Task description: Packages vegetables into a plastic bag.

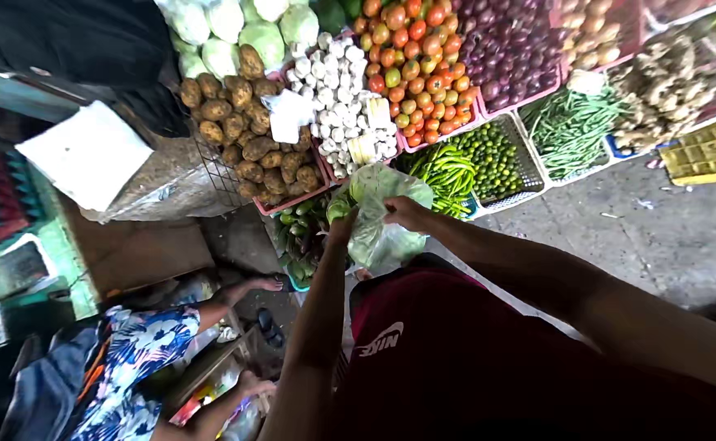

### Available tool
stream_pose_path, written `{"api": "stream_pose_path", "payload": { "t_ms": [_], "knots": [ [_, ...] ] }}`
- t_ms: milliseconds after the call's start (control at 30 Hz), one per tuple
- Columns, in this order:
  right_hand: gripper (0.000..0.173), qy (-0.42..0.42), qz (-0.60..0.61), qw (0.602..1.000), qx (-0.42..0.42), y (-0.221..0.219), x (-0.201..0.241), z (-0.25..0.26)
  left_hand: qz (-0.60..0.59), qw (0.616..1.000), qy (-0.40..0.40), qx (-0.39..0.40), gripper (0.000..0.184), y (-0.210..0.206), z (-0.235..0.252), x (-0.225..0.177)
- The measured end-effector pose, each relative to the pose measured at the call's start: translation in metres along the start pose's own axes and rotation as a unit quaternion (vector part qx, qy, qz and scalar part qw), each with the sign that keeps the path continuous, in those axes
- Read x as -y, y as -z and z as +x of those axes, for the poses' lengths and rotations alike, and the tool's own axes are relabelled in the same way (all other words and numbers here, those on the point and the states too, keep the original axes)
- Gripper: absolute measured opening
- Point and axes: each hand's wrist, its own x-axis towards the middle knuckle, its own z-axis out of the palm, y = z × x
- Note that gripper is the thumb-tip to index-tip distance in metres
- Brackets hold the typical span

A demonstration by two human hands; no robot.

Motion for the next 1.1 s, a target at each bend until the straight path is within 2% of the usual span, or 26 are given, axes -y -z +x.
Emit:
{"api": "stream_pose_path", "payload": {
  "t_ms": [67,167,233,367,467,567,667,700,767,833,900,1000,1100],
  "knots": [
    [0.021,-0.005,0.104,0.994,0.023,0.009,-0.012,-0.014,0.033,0.999,0.031,0.021,0.083,-0.018,-0.001,-0.006],
    [0.038,-0.038,0.234,0.971,0.035,0.021,-0.027,-0.025,0.136,0.989,0.038,0.041,0.085,-0.042,-0.014,-0.009],
    [0.042,-0.053,0.272,0.959,0.059,0.027,-0.024,-0.017,0.178,0.983,0.046,0.010,0.087,-0.058,-0.017,-0.020],
    [0.044,-0.079,0.311,0.941,0.103,0.044,-0.019,0.000,0.159,0.987,0.027,-0.004,0.087,-0.063,-0.009,-0.028],
    [0.027,-0.130,0.336,0.932,0.047,0.047,-0.013,0.000,0.052,0.998,-0.018,-0.013,0.086,-0.058,-0.003,-0.011],
    [0.026,-0.183,0.303,0.935,-0.017,0.042,-0.029,0.005,-0.111,0.992,-0.051,-0.036,0.091,-0.051,-0.004,0.009],
    [0.030,-0.162,0.267,0.950,-0.018,0.047,-0.032,0.009,-0.230,0.969,-0.074,-0.053,0.090,-0.037,-0.007,0.020],
    [0.035,-0.151,0.255,0.955,-0.011,0.051,-0.029,0.009,-0.274,0.956,-0.082,-0.061,0.086,-0.031,-0.007,0.021],
    [0.035,-0.132,0.228,0.964,-0.020,0.056,-0.024,0.011,-0.354,0.927,-0.096,-0.072,0.072,-0.015,-0.005,0.013],
    [0.028,-0.123,0.217,0.968,-0.036,0.060,-0.022,0.011,-0.407,0.903,-0.118,-0.063,0.060,0.009,0.003,-0.017],
    [0.024,-0.119,0.237,0.963,-0.045,0.060,-0.024,0.010,-0.440,0.885,-0.142,-0.056,0.058,0.033,0.019,-0.065],
    [0.019,-0.111,0.310,0.944,-0.026,0.052,-0.024,0.009,-0.487,0.862,-0.135,-0.048,0.063,0.076,0.056,-0.147],
    [0.013,-0.121,0.302,0.945,-0.042,0.047,-0.021,0.009,-0.490,0.842,-0.218,-0.053,0.072,0.114,0.082,-0.227]
  ]
}}
